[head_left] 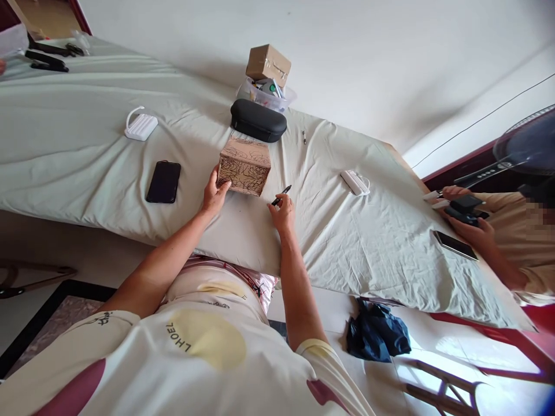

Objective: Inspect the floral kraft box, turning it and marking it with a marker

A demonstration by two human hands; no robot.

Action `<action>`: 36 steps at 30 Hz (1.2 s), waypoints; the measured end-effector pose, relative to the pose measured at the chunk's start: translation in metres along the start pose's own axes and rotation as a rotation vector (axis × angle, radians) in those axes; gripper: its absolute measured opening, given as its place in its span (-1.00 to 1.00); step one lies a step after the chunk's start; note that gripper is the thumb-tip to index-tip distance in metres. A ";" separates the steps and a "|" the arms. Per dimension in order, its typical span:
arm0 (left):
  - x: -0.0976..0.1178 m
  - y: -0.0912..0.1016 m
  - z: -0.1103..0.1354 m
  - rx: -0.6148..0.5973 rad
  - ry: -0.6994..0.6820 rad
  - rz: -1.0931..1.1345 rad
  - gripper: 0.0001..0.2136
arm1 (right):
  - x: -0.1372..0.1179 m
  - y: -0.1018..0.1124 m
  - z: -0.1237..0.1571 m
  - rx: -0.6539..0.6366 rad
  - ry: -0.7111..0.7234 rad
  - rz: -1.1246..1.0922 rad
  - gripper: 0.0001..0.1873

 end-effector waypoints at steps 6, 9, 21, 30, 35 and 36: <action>-0.003 0.001 -0.001 0.023 -0.021 0.040 -0.29 | -0.005 0.032 -0.002 0.253 -0.075 -0.273 -0.67; -0.003 0.000 0.000 0.024 -0.040 0.112 -0.29 | 0.008 0.040 -0.005 0.392 -0.181 -0.538 -0.66; -0.005 0.000 0.002 0.089 -0.013 0.189 -0.40 | -0.002 0.058 -0.005 0.385 -0.227 -1.161 -0.61; -0.011 -0.006 0.007 0.093 0.073 0.184 -0.44 | -0.048 0.029 0.018 0.157 0.012 -0.846 -0.65; -0.009 -0.004 0.006 0.098 0.063 0.189 -0.44 | -0.054 0.023 0.018 0.127 0.097 -0.729 -0.66; -0.009 -0.004 0.005 0.097 0.053 0.194 -0.45 | -0.055 0.022 0.018 0.125 0.107 -0.713 -0.64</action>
Point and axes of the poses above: each hand's wrist, its own z-axis away from the middle knuckle, its own y-axis out of the back of the hand, x = y × z, the point moved 8 cm from there along -z, towards the middle knuckle, and after that the axes turned 7 degrees about x, right-handed, at the moved point
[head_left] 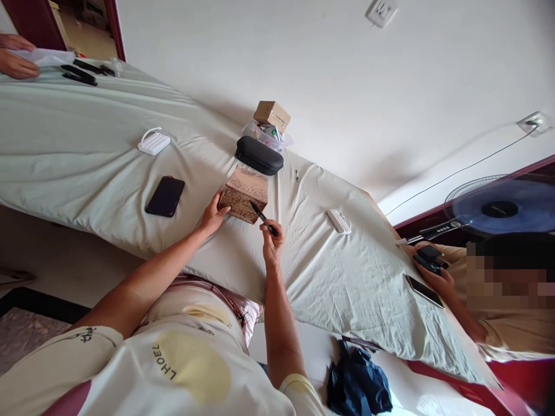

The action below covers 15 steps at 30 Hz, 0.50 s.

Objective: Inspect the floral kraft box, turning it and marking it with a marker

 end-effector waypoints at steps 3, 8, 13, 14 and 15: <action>-0.002 0.001 -0.002 -0.007 -0.015 0.015 -0.45 | 0.002 -0.004 0.001 -0.037 0.004 0.035 -0.63; -0.004 0.000 -0.003 -0.019 -0.018 0.034 -0.43 | -0.002 -0.006 0.006 -0.088 0.013 0.113 -0.68; -0.003 0.000 -0.003 -0.024 -0.021 0.029 -0.43 | -0.007 0.016 0.002 0.083 0.029 0.153 -0.71; -0.003 0.000 -0.002 -0.026 -0.019 0.028 -0.43 | -0.009 0.023 0.001 0.140 0.036 0.150 -0.71; -0.003 0.000 -0.002 -0.028 -0.017 0.024 -0.44 | -0.010 0.029 0.000 0.200 0.049 0.144 -0.71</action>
Point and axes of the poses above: each hand's wrist, its own z-axis away from the middle knuckle, its own y-axis out of the back of the hand, x = y × z, the point moved 8 cm from there along -z, towards the middle knuckle, and after that the axes turned 7 degrees about x, right-handed, at the moved point
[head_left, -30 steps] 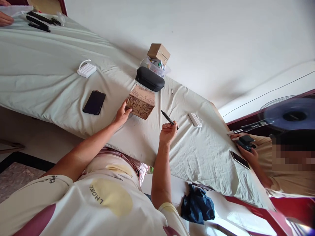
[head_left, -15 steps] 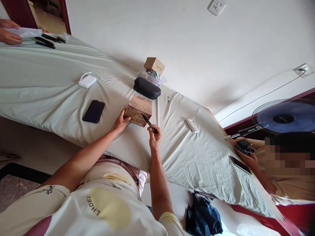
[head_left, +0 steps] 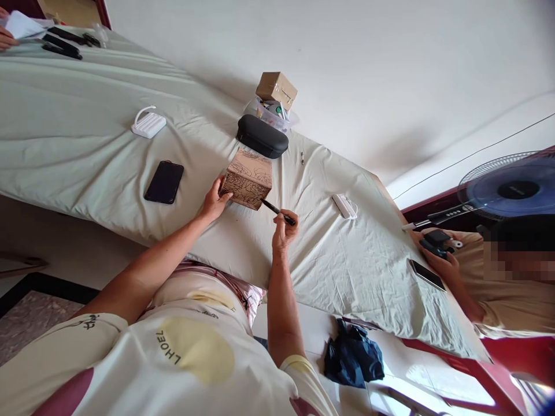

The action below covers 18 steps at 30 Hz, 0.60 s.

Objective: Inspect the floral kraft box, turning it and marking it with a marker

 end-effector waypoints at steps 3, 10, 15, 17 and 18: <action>-0.001 -0.001 0.000 -0.004 0.013 -0.019 -0.44 | -0.004 0.012 -0.002 0.127 0.029 -0.028 -0.70; 0.005 -0.004 0.003 -0.031 0.022 -0.074 -0.44 | -0.018 -0.028 0.014 -0.214 0.114 -0.003 -0.69; 0.001 -0.001 0.004 -0.017 0.048 -0.137 -0.42 | -0.015 -0.037 0.016 -0.298 0.106 0.101 -0.70; -0.004 0.001 0.003 -0.009 0.066 -0.163 -0.43 | -0.011 -0.034 0.014 -0.305 0.091 0.135 -0.72; -0.006 0.002 0.003 -0.003 0.077 -0.178 -0.45 | -0.008 -0.031 0.013 -0.293 0.078 0.146 -0.72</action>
Point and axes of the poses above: each hand's wrist, its own z-axis away from the middle knuckle, its own y-axis out of the back of the hand, x = y × z, the point moved 8 cm from there along -z, towards the middle knuckle, and after that the axes turned 7 degrees about x, right-handed, at the moved point
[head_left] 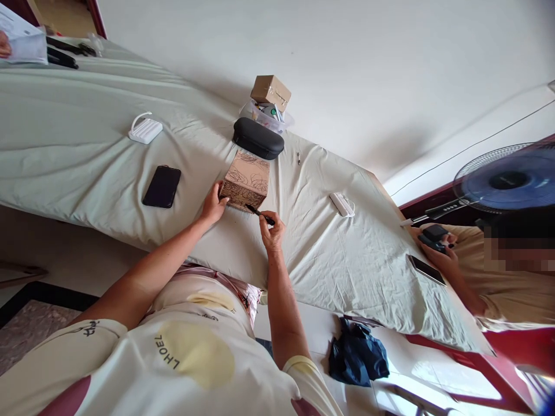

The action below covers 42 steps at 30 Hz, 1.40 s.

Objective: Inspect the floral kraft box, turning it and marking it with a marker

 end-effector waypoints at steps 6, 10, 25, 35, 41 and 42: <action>-0.012 0.006 -0.004 0.042 0.016 -0.046 -0.56 | 0.038 0.044 -0.006 0.388 -0.166 -0.210 -0.65; -0.008 0.007 -0.005 0.044 -0.022 -0.053 -0.59 | 0.073 0.059 -0.010 0.506 -0.314 -0.111 -0.63; -0.001 -0.001 -0.008 -0.031 -0.034 -0.182 -0.67 | 0.099 0.033 -0.016 -0.002 -0.419 0.838 -0.46; -0.005 -0.001 -0.011 -0.029 -0.056 -0.199 -0.64 | 0.092 0.030 -0.020 0.126 -0.298 0.561 -0.46; -0.003 -0.003 -0.009 -0.018 -0.030 -0.172 -0.48 | 0.074 -0.018 -0.006 -0.132 -0.107 0.356 -0.28; -0.003 -0.003 -0.009 -0.021 -0.018 -0.173 -0.45 | 0.074 -0.025 -0.003 -0.186 -0.107 0.384 -0.25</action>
Point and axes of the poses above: each hand's wrist, its own z-axis away from the middle knuckle, its own y-axis out of the back of the hand, x = y × z, the point moved 8 cm from there along -z, towards the middle knuckle, and after that the axes turned 7 degrees about x, right-handed, at the moved point
